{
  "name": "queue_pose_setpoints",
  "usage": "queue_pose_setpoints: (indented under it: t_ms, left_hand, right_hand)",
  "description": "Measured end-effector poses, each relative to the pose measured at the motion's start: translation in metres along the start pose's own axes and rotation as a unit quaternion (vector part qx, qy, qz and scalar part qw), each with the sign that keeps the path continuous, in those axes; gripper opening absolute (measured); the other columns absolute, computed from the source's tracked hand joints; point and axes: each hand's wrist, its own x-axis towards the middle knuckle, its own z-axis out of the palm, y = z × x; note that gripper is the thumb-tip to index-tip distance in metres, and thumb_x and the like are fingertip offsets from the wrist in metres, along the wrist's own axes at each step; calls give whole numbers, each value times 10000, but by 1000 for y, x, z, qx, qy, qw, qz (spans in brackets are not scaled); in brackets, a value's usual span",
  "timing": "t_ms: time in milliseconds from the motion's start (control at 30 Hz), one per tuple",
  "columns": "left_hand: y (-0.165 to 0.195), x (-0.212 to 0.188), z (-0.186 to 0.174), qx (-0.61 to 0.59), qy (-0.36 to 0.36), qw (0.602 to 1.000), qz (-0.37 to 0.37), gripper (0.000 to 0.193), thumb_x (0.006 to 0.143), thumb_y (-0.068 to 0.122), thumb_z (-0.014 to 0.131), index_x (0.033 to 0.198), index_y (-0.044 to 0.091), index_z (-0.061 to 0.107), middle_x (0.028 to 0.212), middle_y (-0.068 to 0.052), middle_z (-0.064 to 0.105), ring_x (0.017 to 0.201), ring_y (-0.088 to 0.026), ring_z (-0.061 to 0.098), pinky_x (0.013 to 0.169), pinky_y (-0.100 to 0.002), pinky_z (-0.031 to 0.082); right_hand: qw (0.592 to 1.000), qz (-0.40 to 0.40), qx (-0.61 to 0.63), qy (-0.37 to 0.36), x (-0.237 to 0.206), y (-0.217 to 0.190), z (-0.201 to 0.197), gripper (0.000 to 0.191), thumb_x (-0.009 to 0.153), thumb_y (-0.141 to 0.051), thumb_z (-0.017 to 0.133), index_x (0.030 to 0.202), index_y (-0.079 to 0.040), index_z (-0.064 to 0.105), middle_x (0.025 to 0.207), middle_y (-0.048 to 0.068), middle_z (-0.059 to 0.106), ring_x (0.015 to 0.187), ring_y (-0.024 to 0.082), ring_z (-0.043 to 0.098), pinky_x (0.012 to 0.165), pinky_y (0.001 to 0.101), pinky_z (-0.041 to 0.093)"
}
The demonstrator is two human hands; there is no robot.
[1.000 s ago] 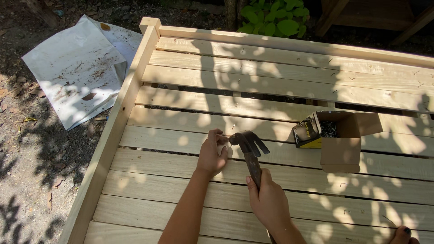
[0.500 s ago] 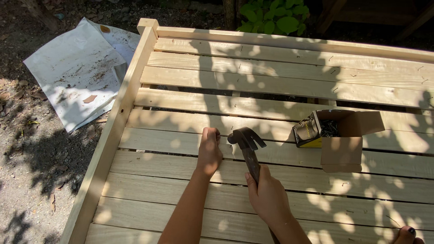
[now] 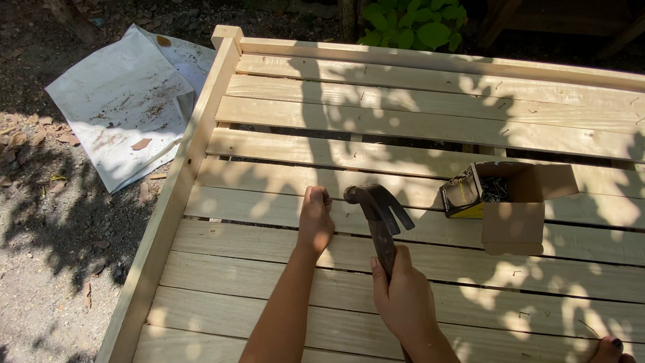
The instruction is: The person hammers nails into a slatted wooden frame outdoors, taking nails by hand from a cardboard box of nails and driving them into the wooden slats one at a time using a claw hammer.
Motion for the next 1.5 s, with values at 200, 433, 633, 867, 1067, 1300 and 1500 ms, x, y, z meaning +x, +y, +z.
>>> queue_pose_setpoints:
  t_ms: [200, 433, 633, 867, 1067, 1300, 1500]
  left_hand:
    - [14, 7, -7, 22, -11, 1000, -6, 354, 829, -225, 480, 1084, 15, 432, 1009, -155, 497, 820, -269, 533, 742, -375, 514]
    - [35, 14, -9, -52, 17, 996, -77, 423, 845, -166, 509, 1221, 7, 422, 1110, -184, 487, 942, -305, 541, 886, -401, 500]
    - [86, -29, -13, 13, 18, 996, -83, 546, 751, -136, 527, 1276, 15, 507, 1318, -199, 521, 1263, -412, 515, 1074, -454, 427]
    - [150, -88, 7, -52, 79, 984, -153, 482, 784, -65, 610, 1250, 52, 569, 1261, -139, 588, 1235, -331, 554, 1048, -420, 444]
    - [181, -85, 14, -41, 74, 988, -128, 386, 792, -36, 645, 1167, 53, 625, 1202, -119, 626, 1188, -317, 590, 1015, -417, 469]
    - [223, -35, 31, -83, 60, 992, -68, 401, 798, -126, 556, 1145, 45, 659, 1144, -142, 634, 1070, -287, 665, 831, -374, 583]
    - [254, 22, 68, -111, 61, 992, 27, 207, 900, -63, 610, 1087, 10, 662, 1022, -142, 726, 945, -281, 742, 776, -371, 602]
  right_hand:
    - [992, 66, -81, -72, 15, 12, 18, 309, 1029, -373, 539, 1000, -66, 549, 599, 89, 657, 501, 260, 672, 492, 423, 526]
    - [994, 69, 86, 8, -13, 45, 13, 296, 979, -342, 601, 923, -51, 595, 564, 107, 663, 446, 223, 654, 476, 399, 507]
    - [941, 207, 261, -61, -29, 53, 7, 288, 982, -295, 613, 923, -14, 592, 580, 85, 566, 395, 194, 558, 393, 375, 442]
    - [900, 165, 395, -79, -51, 75, 1, 210, 875, -50, 708, 953, 10, 522, 617, 95, 548, 371, 221, 553, 356, 383, 425]
    - [887, 155, 430, -69, -69, 77, -38, 262, 862, -15, 703, 1080, 24, 562, 618, 100, 550, 374, 221, 544, 359, 366, 404]
    - [855, 139, 497, -51, -93, 69, -88, 330, 881, -17, 709, 1168, 12, 548, 613, 111, 534, 380, 220, 526, 360, 377, 404]
    - [801, 143, 581, 5, -86, 78, -133, 334, 855, -1, 677, 1156, -2, 533, 620, 118, 512, 399, 220, 509, 380, 394, 407]
